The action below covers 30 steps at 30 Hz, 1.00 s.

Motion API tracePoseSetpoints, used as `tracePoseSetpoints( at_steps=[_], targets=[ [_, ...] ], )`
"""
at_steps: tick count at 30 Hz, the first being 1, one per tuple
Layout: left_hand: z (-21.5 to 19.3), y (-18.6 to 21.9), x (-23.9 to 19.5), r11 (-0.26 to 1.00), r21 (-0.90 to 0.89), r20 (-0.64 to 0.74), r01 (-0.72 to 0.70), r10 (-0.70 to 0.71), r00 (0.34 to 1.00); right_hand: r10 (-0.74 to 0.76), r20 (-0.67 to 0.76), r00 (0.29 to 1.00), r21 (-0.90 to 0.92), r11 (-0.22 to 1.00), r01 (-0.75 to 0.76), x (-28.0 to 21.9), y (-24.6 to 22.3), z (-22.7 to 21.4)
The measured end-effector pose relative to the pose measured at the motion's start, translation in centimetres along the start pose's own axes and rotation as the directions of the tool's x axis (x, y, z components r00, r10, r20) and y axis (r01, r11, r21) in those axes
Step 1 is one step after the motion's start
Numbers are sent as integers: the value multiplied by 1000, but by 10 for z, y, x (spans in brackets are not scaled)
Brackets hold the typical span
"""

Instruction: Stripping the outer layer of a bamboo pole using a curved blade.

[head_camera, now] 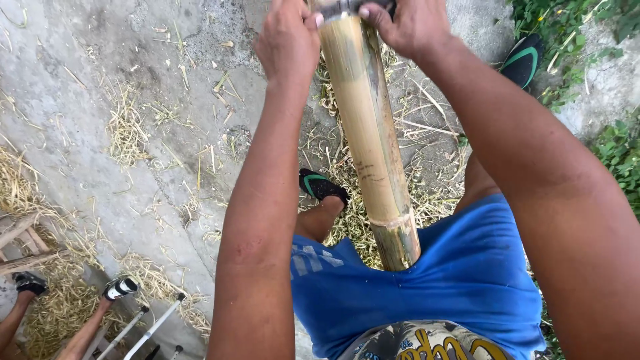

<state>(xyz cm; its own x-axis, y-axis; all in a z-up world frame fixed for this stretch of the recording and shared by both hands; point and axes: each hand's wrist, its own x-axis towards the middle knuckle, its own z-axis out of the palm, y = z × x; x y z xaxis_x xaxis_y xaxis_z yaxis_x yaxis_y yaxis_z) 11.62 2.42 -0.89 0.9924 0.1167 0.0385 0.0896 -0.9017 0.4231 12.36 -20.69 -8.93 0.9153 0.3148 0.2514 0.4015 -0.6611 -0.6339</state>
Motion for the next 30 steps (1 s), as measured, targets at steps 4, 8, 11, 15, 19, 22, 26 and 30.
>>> tracePoseSetpoints(
  at_steps=[4, 8, 11, 15, 19, 22, 26, 30],
  targets=[
    [-2, -2, -53, 996, -73, -9, -60, 60, 998, -4, 11, 1000, -81, 997, 5, -43, -19, -13],
    [-4, -7, -120, 984, -115, -93, -138, 128, 987, 53, 94, 994, -61, 997, -48, -96, -52, -30],
    [3, -13, -169, 980, -176, 12, -89, 93, 996, 97, 118, 988, -115, 990, -84, -145, -72, -32],
    [12, -22, -253, 988, -148, 95, -43, 57, 994, 162, 174, 971, -103, 984, -146, -217, -108, -40],
    [2, -17, -331, 978, -205, 160, -29, 62, 985, 265, 230, 937, -92, 964, -250, -292, -136, -45],
    [-11, -15, -392, 973, -231, 190, -9, 54, 980, 314, 265, 912, -112, 949, -294, -349, -165, -54],
    [-10, -28, -455, 969, -217, 373, 121, -32, 927, 452, 504, 736, -184, 889, -420, -383, -199, -68],
    [-34, -12, -460, 952, -269, 267, 144, -70, 961, 491, 490, 720, -194, 867, -459, -389, -199, -61]
  ],
)
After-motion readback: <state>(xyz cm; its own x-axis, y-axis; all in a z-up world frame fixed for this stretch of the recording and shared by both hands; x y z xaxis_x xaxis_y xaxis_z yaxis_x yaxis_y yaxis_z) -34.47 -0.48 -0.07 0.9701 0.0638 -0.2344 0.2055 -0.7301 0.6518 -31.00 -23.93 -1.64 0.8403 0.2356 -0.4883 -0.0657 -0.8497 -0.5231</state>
